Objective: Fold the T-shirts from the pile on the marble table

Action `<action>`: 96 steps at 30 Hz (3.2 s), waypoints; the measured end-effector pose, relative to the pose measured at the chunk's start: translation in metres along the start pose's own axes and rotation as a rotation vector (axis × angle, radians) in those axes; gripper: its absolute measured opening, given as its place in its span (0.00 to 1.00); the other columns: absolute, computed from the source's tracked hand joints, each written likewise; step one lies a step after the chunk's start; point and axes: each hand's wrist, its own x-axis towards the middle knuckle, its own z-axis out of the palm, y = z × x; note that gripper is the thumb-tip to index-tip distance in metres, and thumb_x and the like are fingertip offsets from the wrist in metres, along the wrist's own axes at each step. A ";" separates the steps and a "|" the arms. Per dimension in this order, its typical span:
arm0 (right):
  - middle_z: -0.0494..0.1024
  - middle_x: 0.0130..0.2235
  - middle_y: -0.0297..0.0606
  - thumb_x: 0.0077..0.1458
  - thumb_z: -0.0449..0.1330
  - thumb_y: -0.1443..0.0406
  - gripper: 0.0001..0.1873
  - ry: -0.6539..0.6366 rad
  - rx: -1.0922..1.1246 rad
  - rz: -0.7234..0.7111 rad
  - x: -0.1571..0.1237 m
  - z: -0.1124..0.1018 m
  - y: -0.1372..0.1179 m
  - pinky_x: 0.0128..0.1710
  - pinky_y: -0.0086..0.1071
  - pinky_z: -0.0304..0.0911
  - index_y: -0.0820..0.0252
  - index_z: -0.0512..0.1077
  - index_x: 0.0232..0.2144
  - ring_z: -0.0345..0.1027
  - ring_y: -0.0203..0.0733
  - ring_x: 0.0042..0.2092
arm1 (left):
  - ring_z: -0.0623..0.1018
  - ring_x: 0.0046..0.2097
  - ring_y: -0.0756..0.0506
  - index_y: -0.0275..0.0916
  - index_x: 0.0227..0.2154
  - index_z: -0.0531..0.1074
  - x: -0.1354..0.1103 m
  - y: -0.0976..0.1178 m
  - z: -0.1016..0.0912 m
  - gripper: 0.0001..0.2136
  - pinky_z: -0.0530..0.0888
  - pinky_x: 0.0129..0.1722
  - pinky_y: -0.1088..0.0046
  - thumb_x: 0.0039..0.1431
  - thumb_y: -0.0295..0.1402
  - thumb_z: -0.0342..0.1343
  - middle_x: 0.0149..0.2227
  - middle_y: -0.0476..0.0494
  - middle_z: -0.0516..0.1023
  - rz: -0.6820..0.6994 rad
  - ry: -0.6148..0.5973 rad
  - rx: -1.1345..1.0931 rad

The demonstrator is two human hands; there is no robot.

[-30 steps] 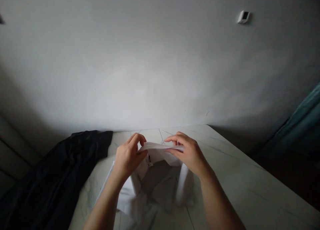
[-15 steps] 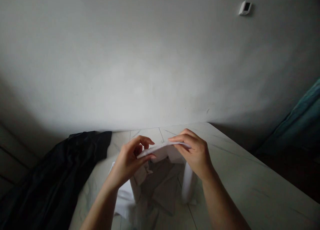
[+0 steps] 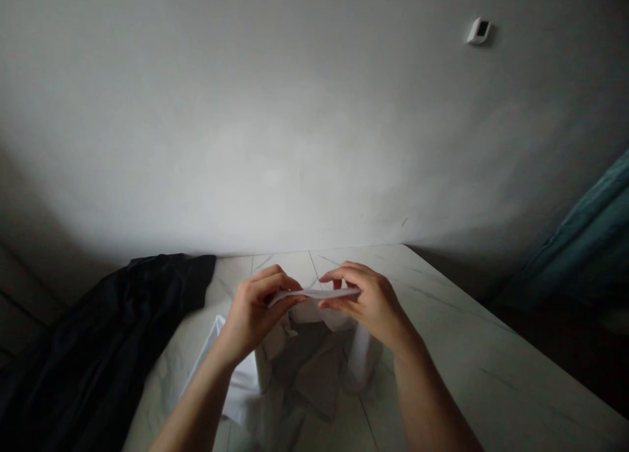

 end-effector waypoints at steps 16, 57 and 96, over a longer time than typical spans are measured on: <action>0.75 0.35 0.38 0.62 0.52 0.73 0.10 0.122 -0.084 -0.055 -0.009 0.020 -0.026 0.39 0.32 0.67 0.57 0.71 0.37 0.71 0.40 0.38 | 0.71 0.25 0.53 0.38 0.31 0.78 -0.004 0.002 0.002 0.04 0.64 0.23 0.80 0.58 0.32 0.62 0.26 0.49 0.74 0.036 0.000 0.030; 0.83 0.34 0.35 0.60 0.57 0.65 0.11 -0.214 0.424 0.221 -0.008 0.049 -0.023 0.33 0.28 0.68 0.55 0.80 0.40 0.76 0.38 0.34 | 0.62 0.20 0.57 0.41 0.33 0.67 -0.006 0.000 0.015 0.10 0.58 0.16 0.82 0.63 0.41 0.58 0.27 0.52 0.68 0.055 0.601 -0.389; 0.79 0.26 0.28 0.51 0.67 0.66 0.04 -0.033 -0.144 0.085 -0.008 0.023 -0.017 0.26 0.26 0.57 0.55 0.74 0.29 0.72 0.35 0.26 | 0.66 0.24 0.55 0.40 0.35 0.71 -0.013 0.015 -0.007 0.05 0.61 0.23 0.81 0.56 0.25 0.57 0.26 0.55 0.70 -0.106 -0.184 0.333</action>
